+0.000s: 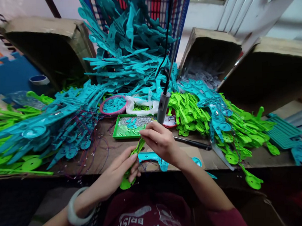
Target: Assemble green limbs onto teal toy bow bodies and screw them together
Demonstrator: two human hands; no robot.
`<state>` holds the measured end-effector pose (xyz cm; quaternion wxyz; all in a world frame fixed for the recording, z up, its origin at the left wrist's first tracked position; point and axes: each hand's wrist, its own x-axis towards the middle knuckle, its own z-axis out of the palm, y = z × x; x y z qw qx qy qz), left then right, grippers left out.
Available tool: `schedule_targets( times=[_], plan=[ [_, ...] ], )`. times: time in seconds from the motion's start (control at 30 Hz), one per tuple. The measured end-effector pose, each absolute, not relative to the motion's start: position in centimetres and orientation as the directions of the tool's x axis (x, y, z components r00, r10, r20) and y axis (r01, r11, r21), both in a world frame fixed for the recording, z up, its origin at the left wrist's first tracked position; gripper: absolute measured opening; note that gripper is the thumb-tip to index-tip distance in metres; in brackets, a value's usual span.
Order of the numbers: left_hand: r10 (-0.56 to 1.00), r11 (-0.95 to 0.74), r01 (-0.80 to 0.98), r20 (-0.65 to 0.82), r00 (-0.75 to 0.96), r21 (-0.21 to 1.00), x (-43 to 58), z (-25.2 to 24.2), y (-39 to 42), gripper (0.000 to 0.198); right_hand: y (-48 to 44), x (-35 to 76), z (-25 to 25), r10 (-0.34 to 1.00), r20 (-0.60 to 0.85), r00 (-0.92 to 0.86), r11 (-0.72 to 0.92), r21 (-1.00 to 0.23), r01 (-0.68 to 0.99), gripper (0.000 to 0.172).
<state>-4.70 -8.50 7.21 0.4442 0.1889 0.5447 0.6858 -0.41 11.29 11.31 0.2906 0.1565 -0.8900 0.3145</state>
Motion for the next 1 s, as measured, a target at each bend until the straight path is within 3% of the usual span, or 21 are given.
schedule_targets(
  times=[0.17,0.27,0.33,0.4,0.57,0.73,1.0],
  plan=[
    [0.839,0.012,-0.288,-0.166,-0.517,0.958,-4.5,7.3,-8.1,0.025,9.9,1.1,10.5,0.134,0.622,-0.771,0.716,-0.599,-0.359,0.014],
    [0.796,0.050,-0.235,-0.181,-0.578,0.971,-3.9,7.2,-7.8,0.039,8.8,1.9,10.3,0.301,0.508,-0.807,0.600,-0.759,-0.254,0.015],
    [0.769,0.090,-0.104,-0.136,-0.624,0.990,-3.7,7.3,-7.5,0.045,8.1,2.3,10.2,0.394,0.426,-0.814,0.497,-0.844,-0.201,0.016],
    [0.759,0.099,0.090,-0.017,-0.651,0.991,-3.7,7.4,-7.3,0.039,7.6,2.5,10.0,0.453,0.344,-0.823,0.385,-0.908,-0.168,0.017],
    [0.657,0.144,0.516,0.308,-0.688,0.845,-4.1,6.8,-7.0,0.028,6.6,2.3,9.0,0.504,0.136,-0.853,0.061,-0.991,-0.122,0.017],
    [0.570,0.167,0.795,0.602,-0.560,0.583,-4.3,5.4,-6.6,0.032,6.0,1.7,8.1,0.523,0.045,-0.851,-0.154,-0.977,-0.147,0.019],
    [0.570,0.194,0.777,0.576,-0.586,0.599,-4.2,5.3,-6.7,0.028,6.9,2.0,7.3,0.419,0.049,-0.907,-0.195,-0.971,-0.142,0.016]
  ],
)
